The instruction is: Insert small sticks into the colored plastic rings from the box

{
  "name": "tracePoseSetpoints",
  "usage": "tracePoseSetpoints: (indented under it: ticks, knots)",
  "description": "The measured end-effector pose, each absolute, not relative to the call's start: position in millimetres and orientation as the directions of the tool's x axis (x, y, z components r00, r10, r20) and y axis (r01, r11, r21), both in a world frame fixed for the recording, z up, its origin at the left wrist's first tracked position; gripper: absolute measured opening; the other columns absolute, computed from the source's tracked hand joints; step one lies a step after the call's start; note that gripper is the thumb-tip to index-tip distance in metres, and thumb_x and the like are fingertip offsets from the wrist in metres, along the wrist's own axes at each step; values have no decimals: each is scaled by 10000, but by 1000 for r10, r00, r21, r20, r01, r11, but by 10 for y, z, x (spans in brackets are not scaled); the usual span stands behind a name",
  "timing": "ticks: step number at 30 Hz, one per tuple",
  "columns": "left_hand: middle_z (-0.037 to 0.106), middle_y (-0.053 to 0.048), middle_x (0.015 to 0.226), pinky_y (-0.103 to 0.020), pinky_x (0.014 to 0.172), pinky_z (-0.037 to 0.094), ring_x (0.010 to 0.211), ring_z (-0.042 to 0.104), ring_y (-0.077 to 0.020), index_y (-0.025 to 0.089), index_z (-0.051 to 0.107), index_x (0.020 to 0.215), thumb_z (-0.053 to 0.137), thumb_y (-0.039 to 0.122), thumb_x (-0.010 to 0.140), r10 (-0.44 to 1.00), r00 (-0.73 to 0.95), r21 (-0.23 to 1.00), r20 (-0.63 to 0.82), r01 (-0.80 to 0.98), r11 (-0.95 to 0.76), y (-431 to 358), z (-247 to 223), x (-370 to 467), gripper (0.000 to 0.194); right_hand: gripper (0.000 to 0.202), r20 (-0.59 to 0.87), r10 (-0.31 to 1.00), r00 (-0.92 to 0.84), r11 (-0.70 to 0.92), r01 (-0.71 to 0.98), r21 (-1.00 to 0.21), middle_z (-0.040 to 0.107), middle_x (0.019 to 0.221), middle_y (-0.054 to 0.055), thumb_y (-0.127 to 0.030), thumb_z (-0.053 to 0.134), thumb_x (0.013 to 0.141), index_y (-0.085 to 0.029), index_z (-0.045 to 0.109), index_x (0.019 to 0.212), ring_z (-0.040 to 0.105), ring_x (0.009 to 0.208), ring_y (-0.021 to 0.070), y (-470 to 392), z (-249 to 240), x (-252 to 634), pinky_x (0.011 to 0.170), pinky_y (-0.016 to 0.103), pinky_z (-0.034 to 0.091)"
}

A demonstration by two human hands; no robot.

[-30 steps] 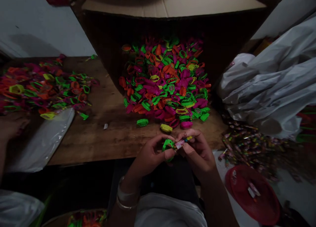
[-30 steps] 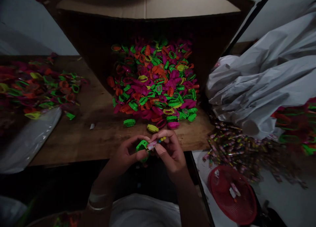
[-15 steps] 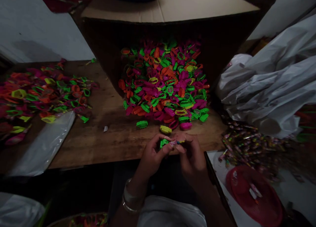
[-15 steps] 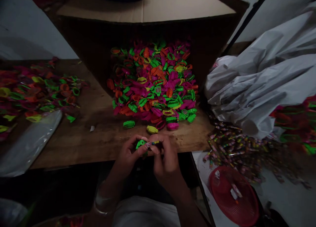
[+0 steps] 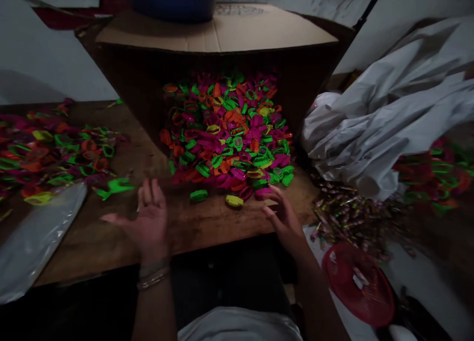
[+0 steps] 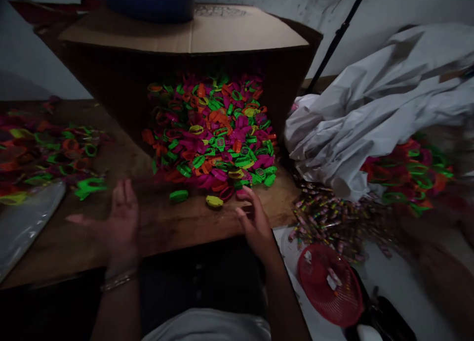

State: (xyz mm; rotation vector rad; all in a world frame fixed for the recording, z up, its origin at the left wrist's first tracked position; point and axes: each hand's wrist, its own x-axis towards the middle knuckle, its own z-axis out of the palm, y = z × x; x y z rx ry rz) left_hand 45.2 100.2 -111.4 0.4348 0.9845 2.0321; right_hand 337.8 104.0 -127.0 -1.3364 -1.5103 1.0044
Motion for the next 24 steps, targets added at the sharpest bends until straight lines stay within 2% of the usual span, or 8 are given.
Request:
tracePoseSetpoints:
  ticks: [3,5,7,9,13,16,21,24]
  knots:
    - [610,-87,1272,-410,973,472,1164,574,-246,242,602,1046,613,593,721,720,-689,928,-85,-317,-194,1063,-1341,232,479,339,43,991,124,-51,665,-745,629,1202,139,-200,451,893,-153,555,1212,649,926,208,1415,-1384,3772,807,365,542]
    - [653,-118,1172,-503,977,443,1100,597,-303,219,606,1055,662,479,685,751,-659,993,35,106,47,1099,-1488,270,456,301,40,971,235,-154,744,-650,647,1144,178,-123,433,889,-98,602,1137,624,1020,249,1728,-1428,3989,894,419,502]
    - [664,-163,1117,-540,1007,389,1102,579,-347,164,633,1018,653,407,683,823,-539,854,178,501,144,1164,-1575,373,414,253,39,950,309,-235,795,-559,634,1164,155,-125,491,907,-103,607,1132,587,1101,257,2015,-1436,4127,946,445,470]
    - [668,-197,1076,-547,1014,357,1097,568,-373,134,658,938,626,368,700,887,-417,743,200,654,140,1254,-1597,470,335,239,25,930,367,-314,829,-462,616,1188,119,-187,572,916,-118,599,1144,588,1098,248,2226,-1422,4190,938,453,480]
    - [680,-142,879,-481,949,407,957,607,-326,171,646,730,628,301,690,936,-325,767,133,632,111,1394,-1558,559,137,247,-4,897,441,-422,855,-303,624,1155,113,-260,610,919,-105,614,1111,623,1028,233,2407,-1402,4202,886,439,521]
    - [656,-115,898,-447,942,415,974,589,-297,183,618,688,654,300,650,936,-329,824,125,560,87,1396,-1538,596,128,239,15,898,439,-422,872,-246,632,1141,116,-261,611,920,-96,621,1093,623,1035,233,2426,-1418,4207,893,436,520]
    - [633,-67,867,-387,826,497,878,623,-230,176,563,737,632,404,674,950,-307,943,52,329,55,1253,-1520,754,246,203,40,922,386,-360,890,-280,653,1060,92,-270,611,920,-106,633,1038,642,961,207,2450,-1431,4217,849,403,534]
    - [618,-39,919,-338,752,533,839,640,-188,184,527,935,658,442,667,956,-293,989,12,142,31,1114,-1460,878,394,208,58,953,298,-258,897,-359,654,1012,73,-300,608,922,-116,630,1017,645,890,183,2485,-1379,4185,792,369,543]
